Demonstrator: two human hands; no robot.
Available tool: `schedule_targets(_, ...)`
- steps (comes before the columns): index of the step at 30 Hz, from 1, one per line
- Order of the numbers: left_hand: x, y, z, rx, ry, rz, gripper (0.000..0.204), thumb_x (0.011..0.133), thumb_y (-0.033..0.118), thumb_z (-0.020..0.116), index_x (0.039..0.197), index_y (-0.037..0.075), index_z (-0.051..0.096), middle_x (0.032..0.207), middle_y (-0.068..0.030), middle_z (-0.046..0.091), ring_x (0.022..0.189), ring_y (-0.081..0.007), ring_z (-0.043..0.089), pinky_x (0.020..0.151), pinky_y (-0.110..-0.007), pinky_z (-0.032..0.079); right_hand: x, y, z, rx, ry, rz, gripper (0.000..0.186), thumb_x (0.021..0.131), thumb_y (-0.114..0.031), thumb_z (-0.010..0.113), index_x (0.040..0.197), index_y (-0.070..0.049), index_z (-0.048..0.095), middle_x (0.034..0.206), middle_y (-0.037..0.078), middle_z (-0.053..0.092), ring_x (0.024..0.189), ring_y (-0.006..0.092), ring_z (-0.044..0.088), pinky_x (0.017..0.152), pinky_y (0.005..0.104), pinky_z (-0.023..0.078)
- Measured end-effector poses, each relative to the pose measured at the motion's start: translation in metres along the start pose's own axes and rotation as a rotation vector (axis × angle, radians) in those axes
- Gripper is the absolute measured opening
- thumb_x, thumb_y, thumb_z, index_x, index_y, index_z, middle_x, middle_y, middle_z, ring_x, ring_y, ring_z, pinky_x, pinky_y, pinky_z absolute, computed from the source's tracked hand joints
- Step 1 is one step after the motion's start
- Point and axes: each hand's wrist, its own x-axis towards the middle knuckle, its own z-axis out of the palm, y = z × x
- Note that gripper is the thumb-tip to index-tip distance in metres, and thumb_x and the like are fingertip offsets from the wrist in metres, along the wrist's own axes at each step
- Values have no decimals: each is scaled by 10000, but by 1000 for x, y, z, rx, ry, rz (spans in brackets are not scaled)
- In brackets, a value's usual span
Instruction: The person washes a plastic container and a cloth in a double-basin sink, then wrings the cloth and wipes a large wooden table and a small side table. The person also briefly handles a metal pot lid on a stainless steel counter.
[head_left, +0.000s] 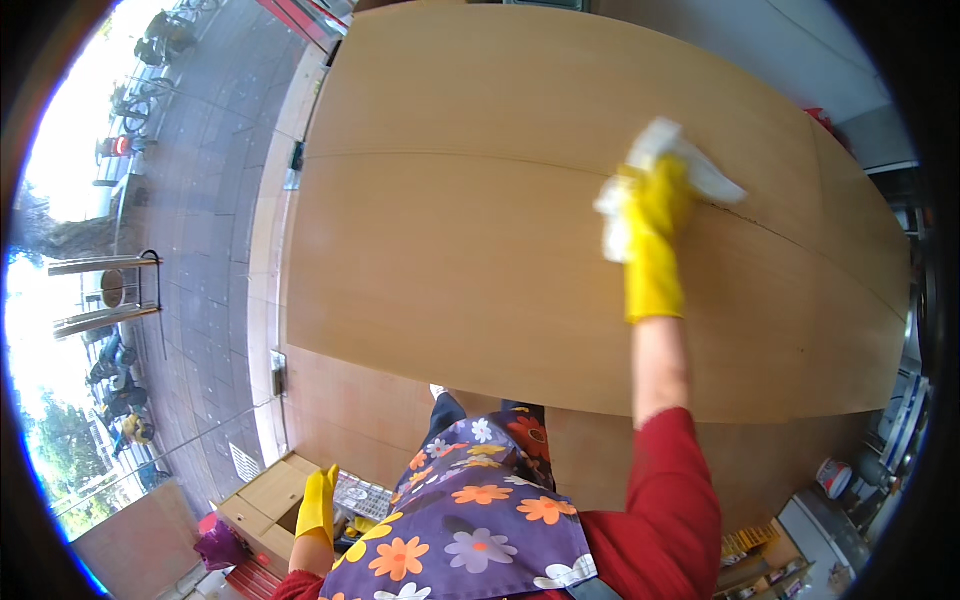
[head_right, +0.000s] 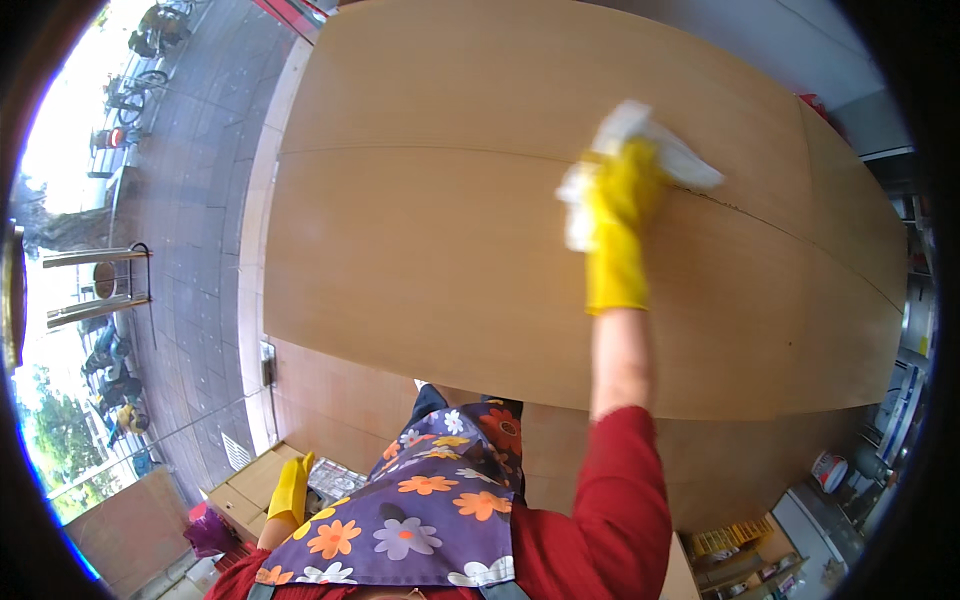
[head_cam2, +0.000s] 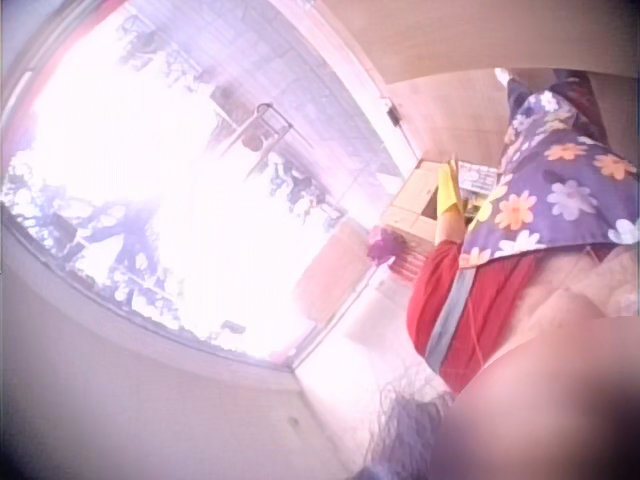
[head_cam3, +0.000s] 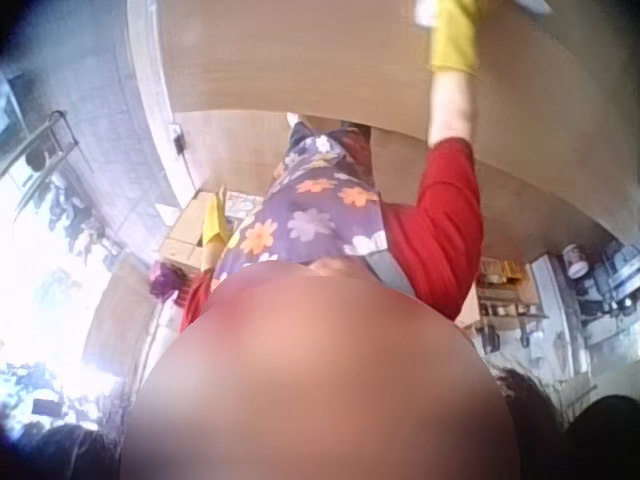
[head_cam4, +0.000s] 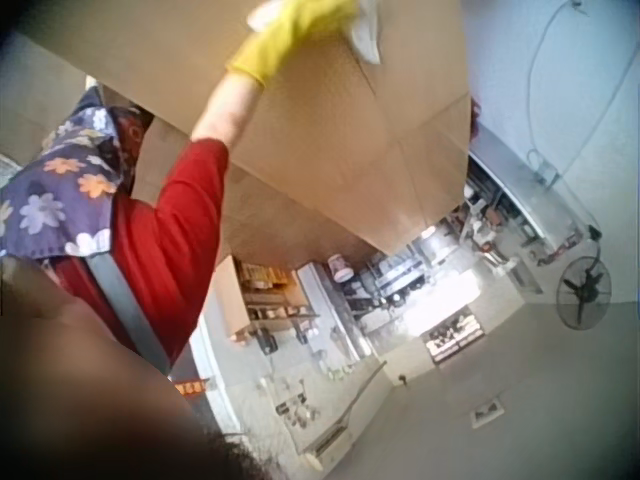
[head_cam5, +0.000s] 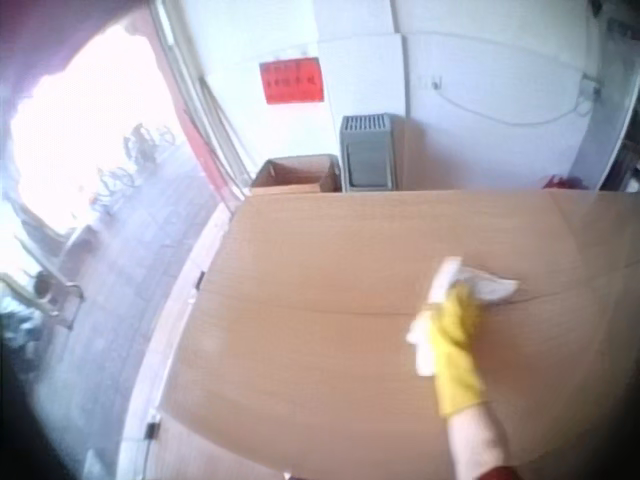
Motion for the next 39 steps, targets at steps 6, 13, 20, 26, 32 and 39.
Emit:
schedule_targets(6, 104, 48, -79, -913, 334, 321, 490, 1016, 401, 650, 1243, -32, 690, 1164, -163, 737, 1083, -263, 700, 995, -348, 537, -202, -246, 64, 70, -301, -978, 539, 956, -179, 625, 1458, -36, 489, 1326, 196, 595, 1308, 291, 499, 1097, 478, 395)
schedule_targets(13, 95, -95, -30, -570, 314, -185, 371, 981, 269, 713, 1187, -40, 716, 1086, -207, 758, 1018, -288, 727, 912, -383, 563, -283, -102, 24, 293, -469, -696, 468, 977, -210, 580, 1412, -36, 588, 1422, 213, 591, 1335, 397, 539, 1152, 505, 389)
schedule_targets(20, 86, -274, 45, -379, -125, -231, 301, 952, 304, 720, 1011, 9, 749, 967, -220, 748, 889, -391, 712, 790, -454, 563, -177, -25, 12, -584, -26, 246, 568, 1050, -448, 458, 1452, -58, 548, 1503, 226, 517, 1389, 397, 485, 1153, 483, 372)
schedule_targets(26, 231, -319, -54, -415, 99, -101, 312, 934, 343, 730, 926, 33, 755, 919, -221, 734, 865, -447, 688, 763, -474, 556, -278, -293, 171, -170, -244, -373, 600, 1049, -456, 463, 1508, -70, 471, 1542, 256, 437, 1399, 435, 432, 1172, 538, 328)
schedule_targets(32, 351, -278, -163, -730, 443, 106, 379, 946, 382, 720, 1094, 33, 734, 1097, -201, 727, 1014, -395, 689, 902, -443, 542, -391, -338, 147, -39, -358, -737, 555, 1048, -428, 503, 1457, -56, 542, 1500, 315, 469, 1389, 494, 442, 1174, 589, 309)
schedule_targets(39, 410, -250, -181, -572, 102, 155, 448, 959, 405, 706, 1213, 35, 717, 1223, -188, 719, 1122, -354, 685, 1002, -419, 527, -272, -380, 226, -53, -272, -682, 511, 1022, -376, 569, 1420, -55, 573, 1507, 284, 481, 1394, 479, 448, 1174, 587, 299)
